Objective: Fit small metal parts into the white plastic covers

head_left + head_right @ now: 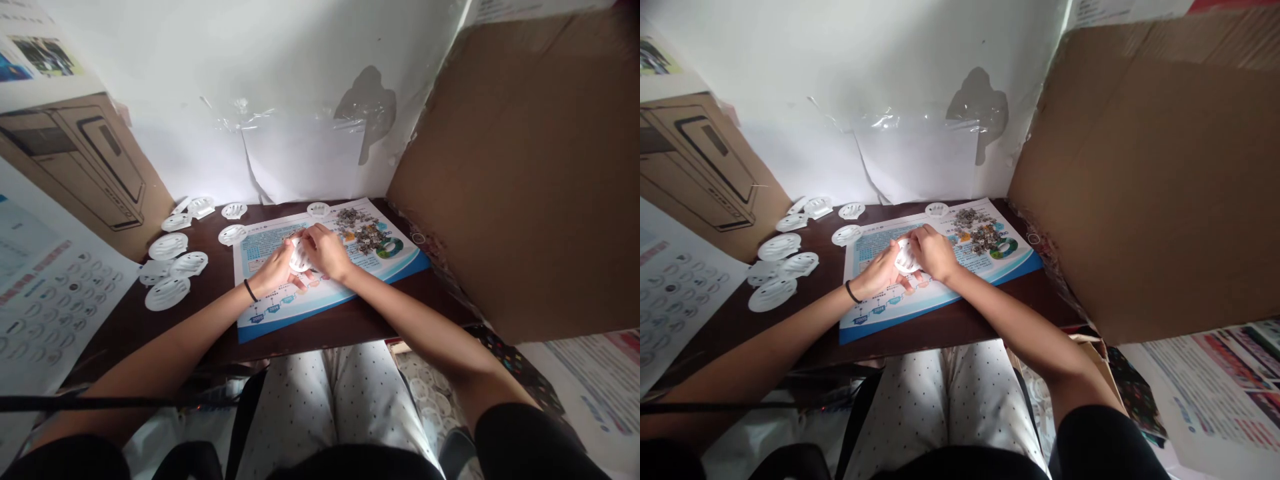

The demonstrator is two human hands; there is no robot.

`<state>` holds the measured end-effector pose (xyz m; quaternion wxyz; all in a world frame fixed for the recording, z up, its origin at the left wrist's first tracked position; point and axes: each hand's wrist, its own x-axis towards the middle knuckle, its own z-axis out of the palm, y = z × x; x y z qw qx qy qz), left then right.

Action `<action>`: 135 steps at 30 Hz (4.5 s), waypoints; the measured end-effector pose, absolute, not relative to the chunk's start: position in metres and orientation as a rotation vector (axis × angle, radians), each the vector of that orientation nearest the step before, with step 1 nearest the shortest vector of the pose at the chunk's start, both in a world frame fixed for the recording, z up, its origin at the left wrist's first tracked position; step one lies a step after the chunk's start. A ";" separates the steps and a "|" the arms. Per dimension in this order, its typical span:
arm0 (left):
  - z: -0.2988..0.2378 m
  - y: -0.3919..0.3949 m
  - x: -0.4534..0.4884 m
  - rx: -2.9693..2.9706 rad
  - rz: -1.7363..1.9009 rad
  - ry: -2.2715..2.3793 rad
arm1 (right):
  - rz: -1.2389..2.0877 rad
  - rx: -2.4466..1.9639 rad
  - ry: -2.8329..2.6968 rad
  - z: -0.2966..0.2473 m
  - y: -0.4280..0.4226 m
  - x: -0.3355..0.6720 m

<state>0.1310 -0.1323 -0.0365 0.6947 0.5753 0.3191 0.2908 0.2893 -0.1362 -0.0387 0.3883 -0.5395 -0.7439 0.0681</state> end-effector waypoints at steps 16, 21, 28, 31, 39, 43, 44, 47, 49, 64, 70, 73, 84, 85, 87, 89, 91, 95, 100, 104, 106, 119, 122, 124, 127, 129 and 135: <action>-0.031 -0.133 0.133 1.231 0.639 0.758 | 0.233 -1.182 -1.899 -0.042 -0.131 0.296; -0.031 -0.133 0.133 1.227 0.641 0.751 | 0.193 -1.219 -1.920 -0.042 -0.133 0.295; -0.031 -0.134 0.133 1.233 0.625 0.751 | 0.149 -1.284 -1.952 -0.045 -0.136 0.289; -0.033 -0.132 0.131 1.235 0.621 0.720 | 0.149 -1.272 -1.943 -0.045 -0.136 0.289; -0.034 -0.132 0.130 1.288 0.606 0.681 | 0.207 -1.167 -1.877 -0.044 -0.133 0.293; -0.034 -0.130 0.129 1.270 0.607 0.684 | 0.219 -1.165 -1.881 -0.045 -0.131 0.294; -0.035 -0.130 0.129 1.260 0.601 0.676 | 0.218 -1.168 -1.885 -0.045 -0.131 0.294; -0.037 -0.127 0.127 1.246 0.586 0.643 | 0.218 -1.179 -1.894 -0.044 -0.131 0.294; -0.037 -0.127 0.127 1.254 0.591 0.642 | 0.224 -1.180 -1.901 -0.043 -0.131 0.295; -0.032 -0.132 0.130 1.283 0.592 0.745 | 0.237 -1.197 -1.952 -0.035 -0.135 0.299; -0.031 -0.129 0.128 1.244 0.580 0.716 | 0.288 -1.229 -1.930 -0.030 -0.134 0.302; -0.031 -0.130 0.127 1.271 0.568 0.703 | 0.286 -1.237 -1.937 -0.031 -0.134 0.302; -0.029 -0.135 0.130 1.283 0.606 0.744 | 0.139 -1.268 -2.007 -0.037 -0.135 0.296; -0.029 -0.135 0.130 1.275 0.610 0.738 | 0.129 -1.277 -2.012 -0.037 -0.135 0.296; -0.029 -0.135 0.131 1.260 0.613 0.727 | 0.104 -1.302 -2.017 -0.038 -0.136 0.294; -0.028 -0.136 0.131 1.256 0.616 0.731 | 0.081 -1.337 -2.015 -0.039 -0.138 0.292; -0.028 -0.136 0.132 1.265 0.620 0.759 | 0.070 -1.382 -2.015 -0.039 -0.140 0.290; -0.027 -0.138 0.134 1.291 0.629 0.811 | 0.084 -1.424 -2.006 -0.038 -0.142 0.287; -0.027 -0.139 0.135 1.311 0.647 0.806 | 0.093 -1.391 -1.980 -0.035 -0.139 0.289; -0.027 -0.139 0.136 1.299 0.654 0.821 | 0.080 -1.386 -2.013 -0.035 -0.140 0.289; -0.028 -0.138 0.136 1.281 0.654 0.815 | 0.059 -1.387 -2.032 -0.036 -0.142 0.288; -0.030 -0.139 0.136 1.249 0.746 0.829 | -0.152 -1.238 -2.267 -0.049 -0.145 0.288; -0.030 -0.140 0.137 1.266 0.757 0.870 | -0.161 -1.199 -2.293 -0.051 -0.144 0.288; -0.030 -0.142 0.137 1.259 0.766 0.892 | -0.167 -1.168 -2.304 -0.054 -0.142 0.289; -0.029 -0.142 0.137 1.224 0.785 0.886 | -0.182 -1.119 -2.293 -0.058 -0.138 0.290; -0.029 -0.141 0.136 1.192 0.786 0.869 | -0.183 -1.084 -2.262 -0.060 -0.136 0.292; -0.031 -0.137 0.133 1.191 0.727 0.809 | -0.144 -1.036 -2.182 -0.059 -0.136 0.297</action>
